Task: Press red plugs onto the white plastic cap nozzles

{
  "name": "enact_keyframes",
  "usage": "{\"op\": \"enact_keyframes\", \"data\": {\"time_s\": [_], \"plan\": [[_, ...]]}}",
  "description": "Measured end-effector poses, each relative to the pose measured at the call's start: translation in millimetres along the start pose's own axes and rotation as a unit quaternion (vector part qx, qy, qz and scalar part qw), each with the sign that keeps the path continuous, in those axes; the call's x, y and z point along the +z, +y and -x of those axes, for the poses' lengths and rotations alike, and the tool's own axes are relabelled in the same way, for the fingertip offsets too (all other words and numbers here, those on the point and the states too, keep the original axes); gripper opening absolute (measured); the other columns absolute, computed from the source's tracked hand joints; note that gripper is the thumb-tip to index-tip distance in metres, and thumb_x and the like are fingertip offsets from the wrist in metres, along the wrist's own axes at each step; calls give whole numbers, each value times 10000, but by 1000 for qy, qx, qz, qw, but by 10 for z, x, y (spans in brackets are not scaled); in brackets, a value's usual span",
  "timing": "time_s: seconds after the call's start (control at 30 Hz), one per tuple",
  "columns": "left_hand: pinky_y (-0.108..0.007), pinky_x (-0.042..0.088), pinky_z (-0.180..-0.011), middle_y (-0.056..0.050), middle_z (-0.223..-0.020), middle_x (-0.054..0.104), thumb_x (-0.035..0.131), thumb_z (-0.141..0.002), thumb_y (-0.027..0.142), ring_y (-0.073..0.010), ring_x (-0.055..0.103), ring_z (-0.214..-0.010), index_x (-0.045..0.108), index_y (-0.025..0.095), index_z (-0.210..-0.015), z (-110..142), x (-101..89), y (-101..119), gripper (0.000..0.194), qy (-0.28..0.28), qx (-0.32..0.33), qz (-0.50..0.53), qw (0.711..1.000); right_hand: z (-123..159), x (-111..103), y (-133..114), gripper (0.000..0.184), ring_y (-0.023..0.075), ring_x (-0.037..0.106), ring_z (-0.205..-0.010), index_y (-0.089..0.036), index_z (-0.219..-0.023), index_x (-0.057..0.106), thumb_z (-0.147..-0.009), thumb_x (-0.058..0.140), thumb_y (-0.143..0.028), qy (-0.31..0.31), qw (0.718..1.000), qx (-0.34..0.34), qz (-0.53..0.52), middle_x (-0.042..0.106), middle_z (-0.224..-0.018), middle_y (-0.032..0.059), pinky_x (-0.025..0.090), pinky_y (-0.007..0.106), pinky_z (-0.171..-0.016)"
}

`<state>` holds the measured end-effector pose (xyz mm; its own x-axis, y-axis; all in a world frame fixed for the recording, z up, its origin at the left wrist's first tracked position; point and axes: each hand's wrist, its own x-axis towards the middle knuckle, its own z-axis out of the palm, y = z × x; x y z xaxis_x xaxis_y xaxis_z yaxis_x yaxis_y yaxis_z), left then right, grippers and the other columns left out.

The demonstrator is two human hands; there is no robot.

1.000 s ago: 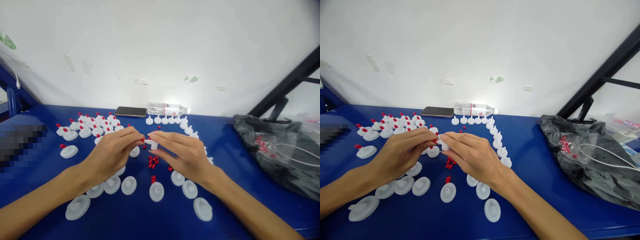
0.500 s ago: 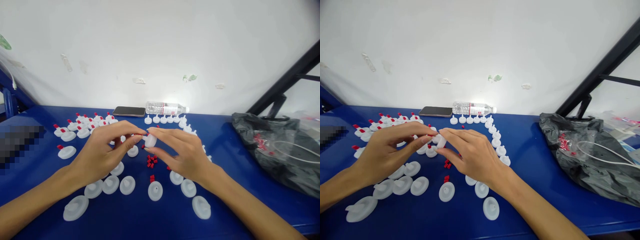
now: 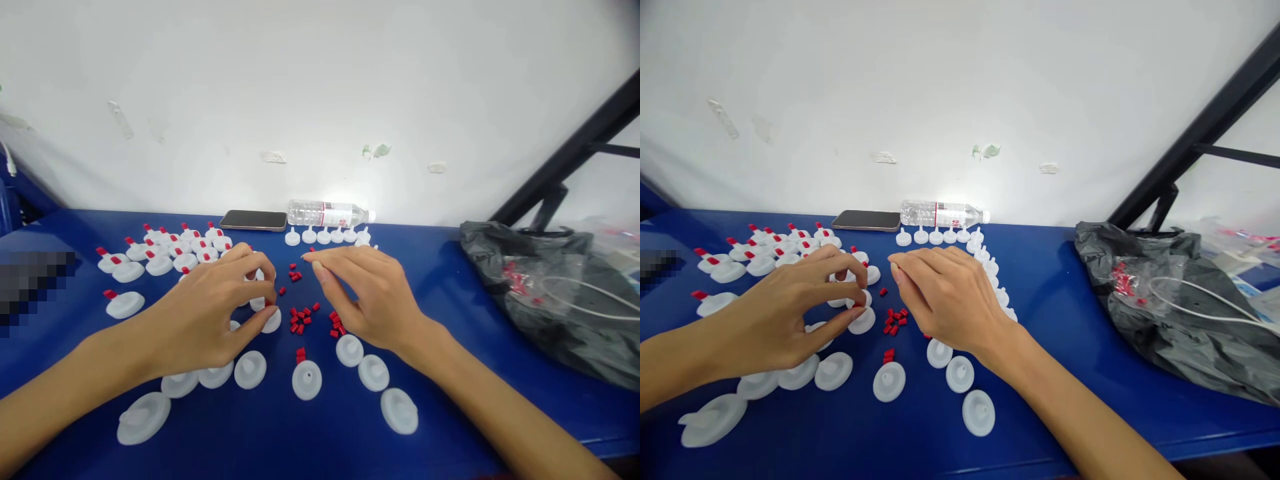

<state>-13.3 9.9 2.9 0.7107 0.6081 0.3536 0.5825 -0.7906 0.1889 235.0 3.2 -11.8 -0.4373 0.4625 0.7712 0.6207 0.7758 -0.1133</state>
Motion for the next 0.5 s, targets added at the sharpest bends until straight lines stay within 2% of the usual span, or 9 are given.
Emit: {"op": "enact_keyframes", "data": {"time_s": [0.23, 0.37, 0.5], "plan": [[-387, 483, -787, -87, -1056, 653, 526, -969, 265, -245, 557, -940, 688, 237, -943, 13, -69, 4, 167, -20, 9, 17, 1000, 2, 3, 13, 226, 187, 770, -907, -159, -1093, 744, -1049, 523, -185, -5, 1000, -5, 8, 820, -1055, 53, 563, 331, -821], [-359, 442, -675, -57, -865, 616, 559, -940, 278, -222, 527, -799, 609, 244, -854, 34, -203, 47, 106, -33, 35, 32, 998, 8, 2, 5, 221, 193, 769, -900, -144, -1080, 744, -1049, 529, -185, -1, 1000, -8, 8, 820, -1040, 57, 559, 335, -807], [-350, 392, -578, -16, -691, 538, 626, -894, 328, -187, 484, -650, 468, 243, -707, 77, -223, 102, 259, -80, 49, 31, 995, 6, 8, 4, 228, 196, 767, -896, -133, -1062, 744, -1051, 523, -185, -9, 1000, -9, 2, 819, -1040, 68, 561, 336, -817]]}}
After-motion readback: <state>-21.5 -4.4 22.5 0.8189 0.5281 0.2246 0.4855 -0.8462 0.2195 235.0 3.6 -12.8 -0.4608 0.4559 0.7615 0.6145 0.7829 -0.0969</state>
